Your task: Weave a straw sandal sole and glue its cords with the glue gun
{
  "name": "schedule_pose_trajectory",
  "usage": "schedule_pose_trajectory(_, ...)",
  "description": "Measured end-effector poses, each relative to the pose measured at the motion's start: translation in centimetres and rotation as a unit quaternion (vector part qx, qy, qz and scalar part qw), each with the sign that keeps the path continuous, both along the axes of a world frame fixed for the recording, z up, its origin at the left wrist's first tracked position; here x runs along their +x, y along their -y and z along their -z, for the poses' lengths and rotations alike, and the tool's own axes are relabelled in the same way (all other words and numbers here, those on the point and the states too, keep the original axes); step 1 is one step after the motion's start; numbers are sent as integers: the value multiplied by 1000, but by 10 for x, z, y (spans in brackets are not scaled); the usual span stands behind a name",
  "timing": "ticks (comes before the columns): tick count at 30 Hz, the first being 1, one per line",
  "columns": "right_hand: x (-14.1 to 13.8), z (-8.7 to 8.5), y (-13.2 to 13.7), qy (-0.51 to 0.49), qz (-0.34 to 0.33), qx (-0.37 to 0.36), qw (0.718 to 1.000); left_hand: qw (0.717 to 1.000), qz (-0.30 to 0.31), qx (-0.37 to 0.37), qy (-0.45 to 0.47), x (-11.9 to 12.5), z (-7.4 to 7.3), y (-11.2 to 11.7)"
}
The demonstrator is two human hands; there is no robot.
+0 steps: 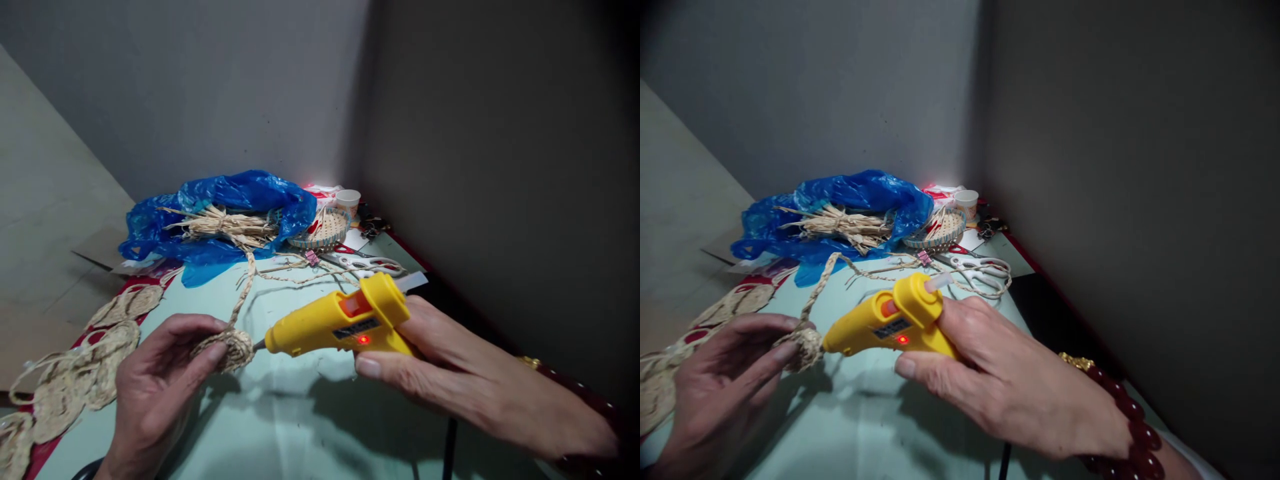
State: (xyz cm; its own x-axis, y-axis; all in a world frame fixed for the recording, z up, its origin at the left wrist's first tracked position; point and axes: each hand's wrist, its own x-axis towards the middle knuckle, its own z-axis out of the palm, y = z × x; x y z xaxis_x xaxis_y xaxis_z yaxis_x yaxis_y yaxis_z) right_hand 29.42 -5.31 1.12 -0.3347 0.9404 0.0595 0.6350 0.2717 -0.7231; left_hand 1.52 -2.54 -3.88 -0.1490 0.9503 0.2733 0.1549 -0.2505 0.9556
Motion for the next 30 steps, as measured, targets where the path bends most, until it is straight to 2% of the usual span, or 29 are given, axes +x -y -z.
schedule_pose_trajectory(5,-4,3,-3,-36,10,48,998,999,0,-19,51,-1,0,-3)
schedule_pose_trajectory(9,-6,4,-1,-61,18,53,997,999,22,-21,35,-7,3,-4)
schedule_pose_trajectory(14,-6,12,0,-64,13,70,995,999,14,-24,37,-5,3,-3)
schedule_pose_trajectory(19,-6,8,-1,-61,-7,95,994,999,24,-16,38,-6,5,-6)
schedule_pose_trajectory(30,-8,7,-2,-66,2,86,994,997,45,-27,62,-8,6,-8)
